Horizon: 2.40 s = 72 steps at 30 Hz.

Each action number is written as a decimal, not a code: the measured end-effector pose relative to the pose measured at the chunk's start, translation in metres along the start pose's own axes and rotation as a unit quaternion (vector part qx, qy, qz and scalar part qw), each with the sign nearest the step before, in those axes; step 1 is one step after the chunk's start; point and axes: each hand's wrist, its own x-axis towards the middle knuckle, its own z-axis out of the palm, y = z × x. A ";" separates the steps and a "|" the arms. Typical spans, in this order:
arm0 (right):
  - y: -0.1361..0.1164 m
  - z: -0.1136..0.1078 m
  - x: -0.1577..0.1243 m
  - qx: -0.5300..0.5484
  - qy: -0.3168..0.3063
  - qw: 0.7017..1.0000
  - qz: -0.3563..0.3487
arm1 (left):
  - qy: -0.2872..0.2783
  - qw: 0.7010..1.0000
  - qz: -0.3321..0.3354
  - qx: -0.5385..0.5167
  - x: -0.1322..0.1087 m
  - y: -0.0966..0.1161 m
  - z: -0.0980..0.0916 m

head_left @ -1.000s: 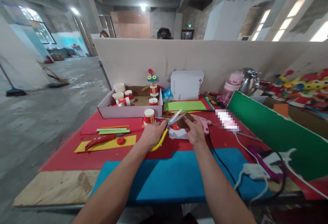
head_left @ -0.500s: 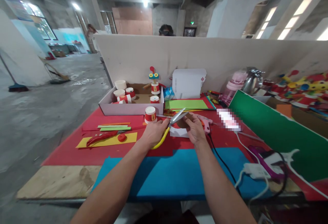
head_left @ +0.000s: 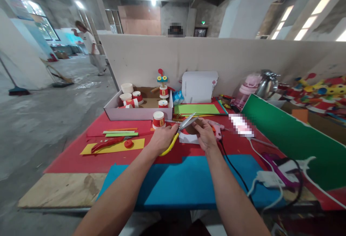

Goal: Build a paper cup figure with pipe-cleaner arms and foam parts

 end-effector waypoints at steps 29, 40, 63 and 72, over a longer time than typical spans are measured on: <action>-0.001 -0.005 0.001 0.000 -0.019 1.000 0.007 | -0.002 1.000 0.000 0.026 0.000 0.004 0.000; -0.001 -0.012 0.006 -0.013 -0.012 1.000 0.016 | -0.011 0.999 -0.003 0.052 -0.001 0.005 -0.007; -0.004 -0.018 0.006 -0.068 -0.026 0.997 -0.012 | -0.017 0.999 0.008 0.047 -0.001 0.004 -0.005; -0.004 -0.022 0.008 -0.072 -0.026 0.997 -0.011 | -0.017 0.999 0.019 0.037 -0.002 0.003 -0.005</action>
